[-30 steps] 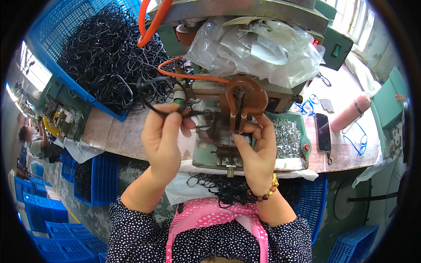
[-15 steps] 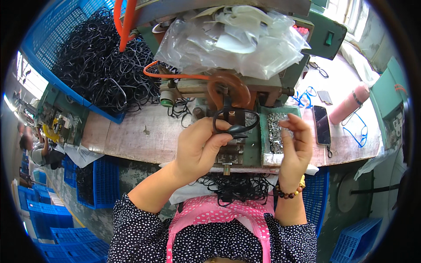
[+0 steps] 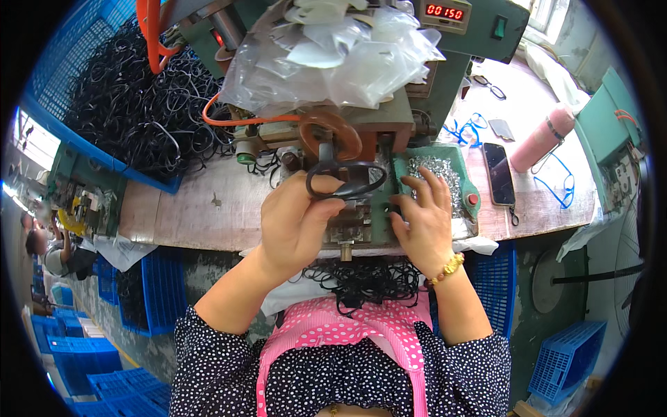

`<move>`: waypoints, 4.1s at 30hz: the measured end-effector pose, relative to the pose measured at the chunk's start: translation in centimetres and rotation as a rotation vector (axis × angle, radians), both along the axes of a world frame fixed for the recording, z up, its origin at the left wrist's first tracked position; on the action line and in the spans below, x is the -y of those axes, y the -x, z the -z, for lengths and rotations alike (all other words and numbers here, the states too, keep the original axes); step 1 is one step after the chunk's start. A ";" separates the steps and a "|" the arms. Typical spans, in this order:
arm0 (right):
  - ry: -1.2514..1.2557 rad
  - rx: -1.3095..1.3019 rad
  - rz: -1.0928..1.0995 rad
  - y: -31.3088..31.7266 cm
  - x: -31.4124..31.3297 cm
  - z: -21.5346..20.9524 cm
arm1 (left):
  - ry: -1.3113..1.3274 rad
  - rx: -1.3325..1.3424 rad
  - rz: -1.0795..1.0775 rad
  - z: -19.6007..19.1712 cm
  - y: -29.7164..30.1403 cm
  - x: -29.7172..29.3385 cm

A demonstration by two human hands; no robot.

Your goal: The person repeatedly picks a black cable from a blue bin, places it into a press machine, and attaches a small metal connector to the cable end. The person then removes the assembled cable and places it on the table, repeating the process throughout the clip.

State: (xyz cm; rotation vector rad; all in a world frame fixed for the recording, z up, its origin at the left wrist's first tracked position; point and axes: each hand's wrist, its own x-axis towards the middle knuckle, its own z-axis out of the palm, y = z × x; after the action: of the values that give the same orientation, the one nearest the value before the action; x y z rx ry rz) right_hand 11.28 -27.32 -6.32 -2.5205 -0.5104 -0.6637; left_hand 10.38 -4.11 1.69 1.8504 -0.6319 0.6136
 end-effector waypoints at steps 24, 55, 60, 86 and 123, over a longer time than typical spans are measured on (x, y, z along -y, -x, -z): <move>-0.750 0.094 0.098 -0.5 1.4 4.0 | -0.734 -0.141 -0.466 15.1 -3.7 -12.8; -0.329 -0.007 0.118 -0.6 3.2 0.2 | 0.239 -0.653 -0.361 9.2 1.8 -13.5; -0.535 -0.022 0.091 -0.6 3.4 0.5 | 0.227 -0.627 -0.380 6.7 2.8 -13.0; -1.541 -0.542 -0.385 2.0 1.6 -3.4 | -0.593 -0.176 0.555 4.1 7.1 -0.6; -1.158 -0.373 -0.387 -0.3 -8.3 -5.1 | 0.380 -0.158 0.002 -2.9 0.4 -3.4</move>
State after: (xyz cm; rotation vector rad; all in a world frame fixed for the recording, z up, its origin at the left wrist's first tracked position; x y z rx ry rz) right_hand 11.56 -19.06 -1.20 -1.3426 -0.3112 -0.1996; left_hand 10.02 -0.72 4.56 1.5237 -0.3815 0.5384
